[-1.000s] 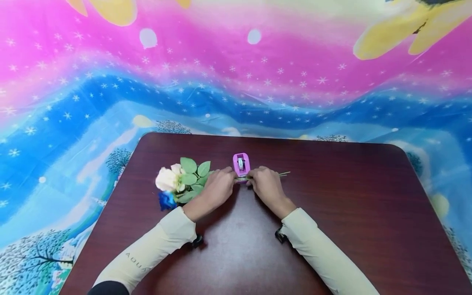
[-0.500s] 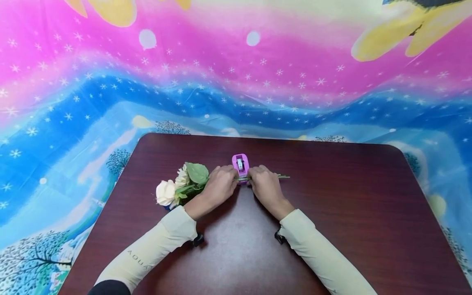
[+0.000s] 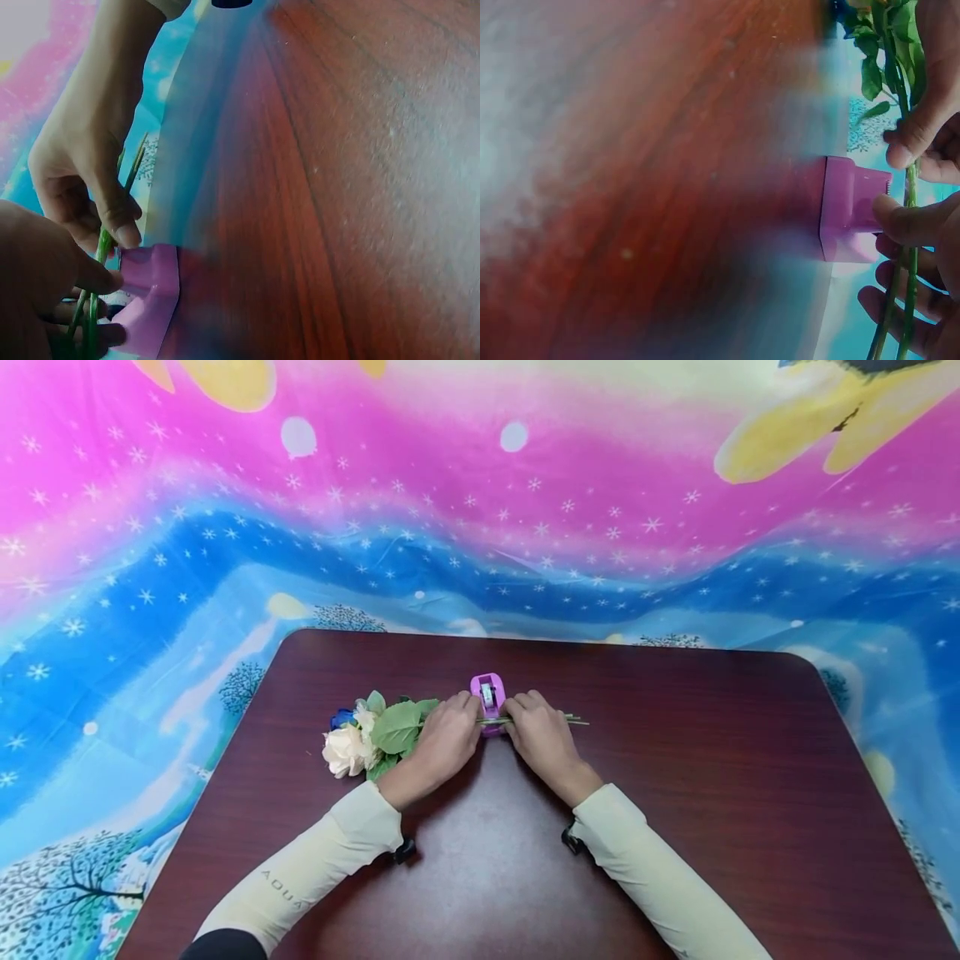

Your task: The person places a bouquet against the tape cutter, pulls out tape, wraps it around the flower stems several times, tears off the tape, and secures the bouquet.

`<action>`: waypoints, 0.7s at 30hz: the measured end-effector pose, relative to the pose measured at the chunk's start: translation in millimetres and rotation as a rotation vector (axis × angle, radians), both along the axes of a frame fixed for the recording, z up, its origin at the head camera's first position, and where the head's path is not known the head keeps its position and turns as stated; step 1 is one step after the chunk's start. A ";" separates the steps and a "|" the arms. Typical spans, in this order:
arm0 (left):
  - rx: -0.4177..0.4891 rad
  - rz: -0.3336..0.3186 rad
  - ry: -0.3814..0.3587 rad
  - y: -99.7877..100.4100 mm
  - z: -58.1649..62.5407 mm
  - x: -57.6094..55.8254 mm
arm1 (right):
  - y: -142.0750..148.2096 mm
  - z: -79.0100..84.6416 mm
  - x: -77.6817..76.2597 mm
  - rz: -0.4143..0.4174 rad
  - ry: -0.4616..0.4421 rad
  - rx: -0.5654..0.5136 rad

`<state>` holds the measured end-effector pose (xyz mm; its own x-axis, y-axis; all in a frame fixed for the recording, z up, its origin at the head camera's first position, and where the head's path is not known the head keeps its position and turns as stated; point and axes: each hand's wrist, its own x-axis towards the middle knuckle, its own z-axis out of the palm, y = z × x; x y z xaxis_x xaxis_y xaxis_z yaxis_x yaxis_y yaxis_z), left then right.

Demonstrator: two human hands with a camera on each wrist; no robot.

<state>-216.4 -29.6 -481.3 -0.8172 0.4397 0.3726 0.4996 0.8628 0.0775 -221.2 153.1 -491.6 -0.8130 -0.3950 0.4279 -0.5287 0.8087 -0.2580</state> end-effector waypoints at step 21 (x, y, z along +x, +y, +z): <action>-0.028 0.082 0.203 0.0 -15.1 -14.7 | -11.4 -6.7 -10.1 -0.029 0.087 0.006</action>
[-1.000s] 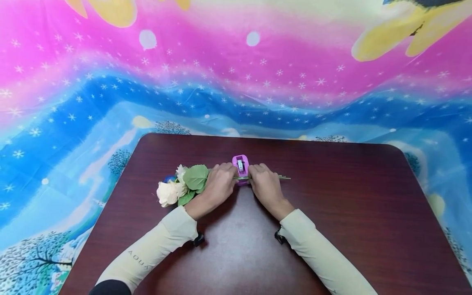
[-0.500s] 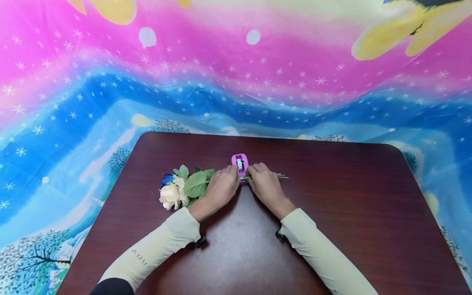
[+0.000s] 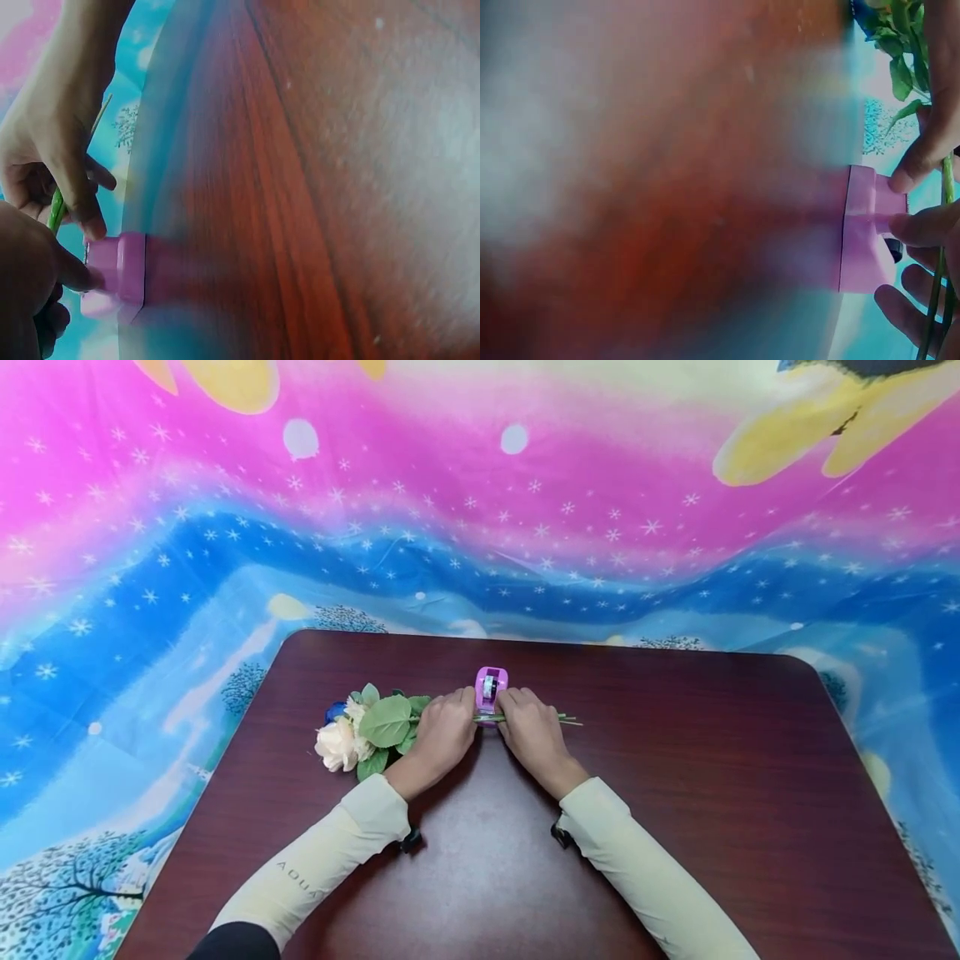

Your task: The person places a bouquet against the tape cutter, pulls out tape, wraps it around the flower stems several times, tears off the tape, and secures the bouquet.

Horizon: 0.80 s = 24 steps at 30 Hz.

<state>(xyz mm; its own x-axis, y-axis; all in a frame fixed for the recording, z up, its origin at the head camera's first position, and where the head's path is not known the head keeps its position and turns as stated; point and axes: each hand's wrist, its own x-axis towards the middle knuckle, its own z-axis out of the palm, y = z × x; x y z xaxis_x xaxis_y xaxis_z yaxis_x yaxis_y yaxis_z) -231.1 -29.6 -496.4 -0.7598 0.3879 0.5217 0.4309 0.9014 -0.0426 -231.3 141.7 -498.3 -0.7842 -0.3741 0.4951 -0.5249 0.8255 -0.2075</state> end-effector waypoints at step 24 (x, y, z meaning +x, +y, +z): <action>-0.022 -0.019 0.159 -1.6 -4.9 -4.1 | -16.1 -2.3 4.9 -0.172 0.131 0.127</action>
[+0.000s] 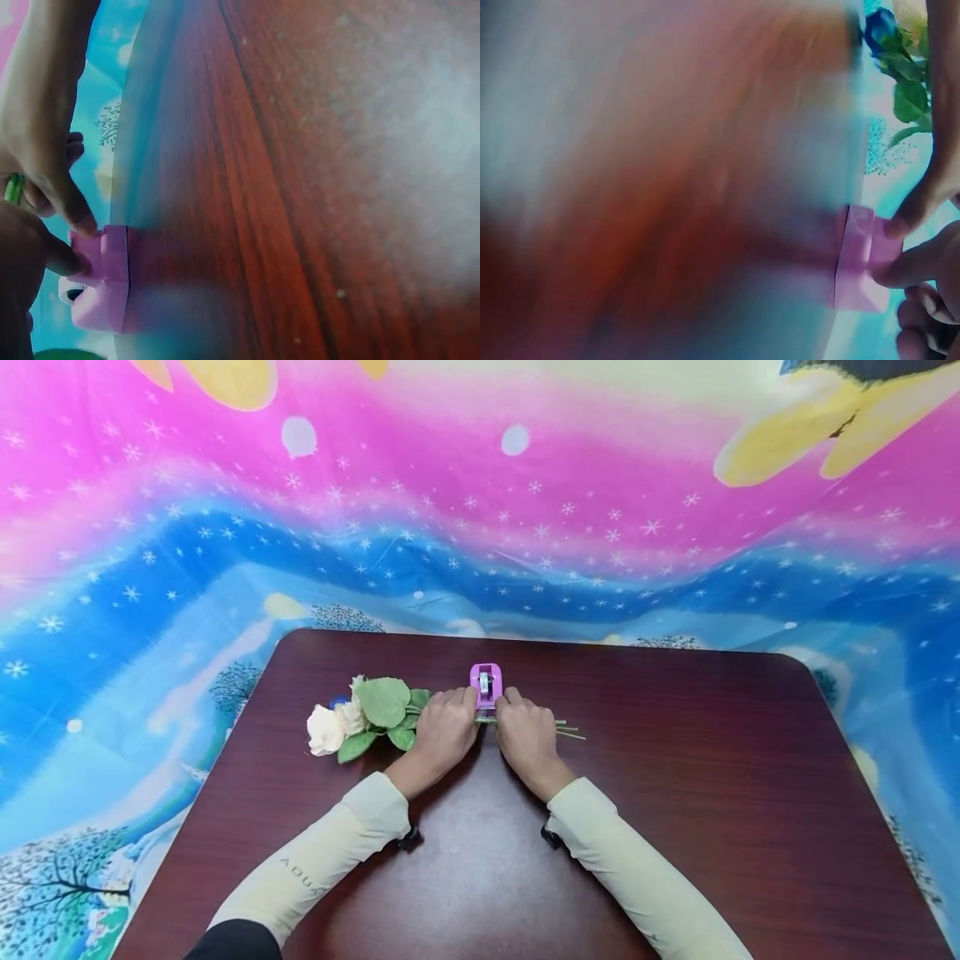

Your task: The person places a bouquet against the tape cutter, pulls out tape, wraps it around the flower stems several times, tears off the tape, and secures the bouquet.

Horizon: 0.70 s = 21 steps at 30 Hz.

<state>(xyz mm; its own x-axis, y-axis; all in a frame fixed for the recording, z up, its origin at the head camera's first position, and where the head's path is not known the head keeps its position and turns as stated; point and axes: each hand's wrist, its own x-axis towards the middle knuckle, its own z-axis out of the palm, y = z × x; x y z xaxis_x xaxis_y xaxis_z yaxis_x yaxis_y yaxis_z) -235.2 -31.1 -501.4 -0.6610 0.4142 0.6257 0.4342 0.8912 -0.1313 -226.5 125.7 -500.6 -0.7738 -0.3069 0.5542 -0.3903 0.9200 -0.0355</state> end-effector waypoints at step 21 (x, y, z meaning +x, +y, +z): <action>0.039 -0.141 -0.433 -12.5 29.9 29.3 | 32.6 8.6 7.4 0.279 -0.338 -0.086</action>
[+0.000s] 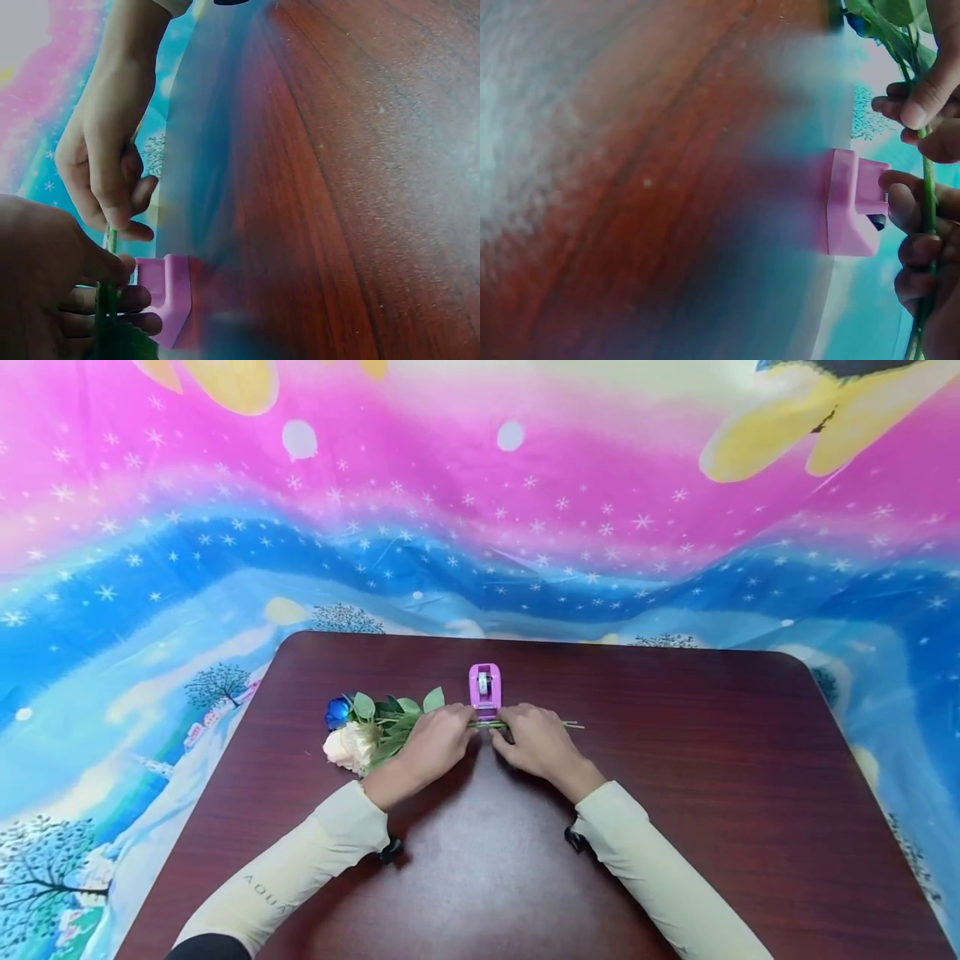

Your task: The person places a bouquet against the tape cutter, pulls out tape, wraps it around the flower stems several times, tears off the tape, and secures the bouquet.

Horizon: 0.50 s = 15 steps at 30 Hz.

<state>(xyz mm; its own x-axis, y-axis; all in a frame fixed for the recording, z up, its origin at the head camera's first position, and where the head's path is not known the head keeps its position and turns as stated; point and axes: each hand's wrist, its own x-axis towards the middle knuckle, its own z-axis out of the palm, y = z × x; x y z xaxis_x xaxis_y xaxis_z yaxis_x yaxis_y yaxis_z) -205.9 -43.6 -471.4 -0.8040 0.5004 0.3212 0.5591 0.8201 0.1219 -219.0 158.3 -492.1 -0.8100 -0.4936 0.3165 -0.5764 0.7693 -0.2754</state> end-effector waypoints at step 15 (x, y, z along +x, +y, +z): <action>-0.039 0.029 0.066 3.9 6.6 -6.1 | 2.1 13.8 -2.0 0.043 -0.001 -0.021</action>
<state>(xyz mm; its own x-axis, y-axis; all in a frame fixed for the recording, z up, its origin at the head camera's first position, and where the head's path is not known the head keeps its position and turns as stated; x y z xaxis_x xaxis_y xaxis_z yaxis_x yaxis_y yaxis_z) -212.0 -39.8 -464.8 -0.7959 0.4908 0.3544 0.5412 0.8392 0.0530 -221.0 160.3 -478.3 -0.7886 -0.5213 0.3261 -0.6085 0.7380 -0.2918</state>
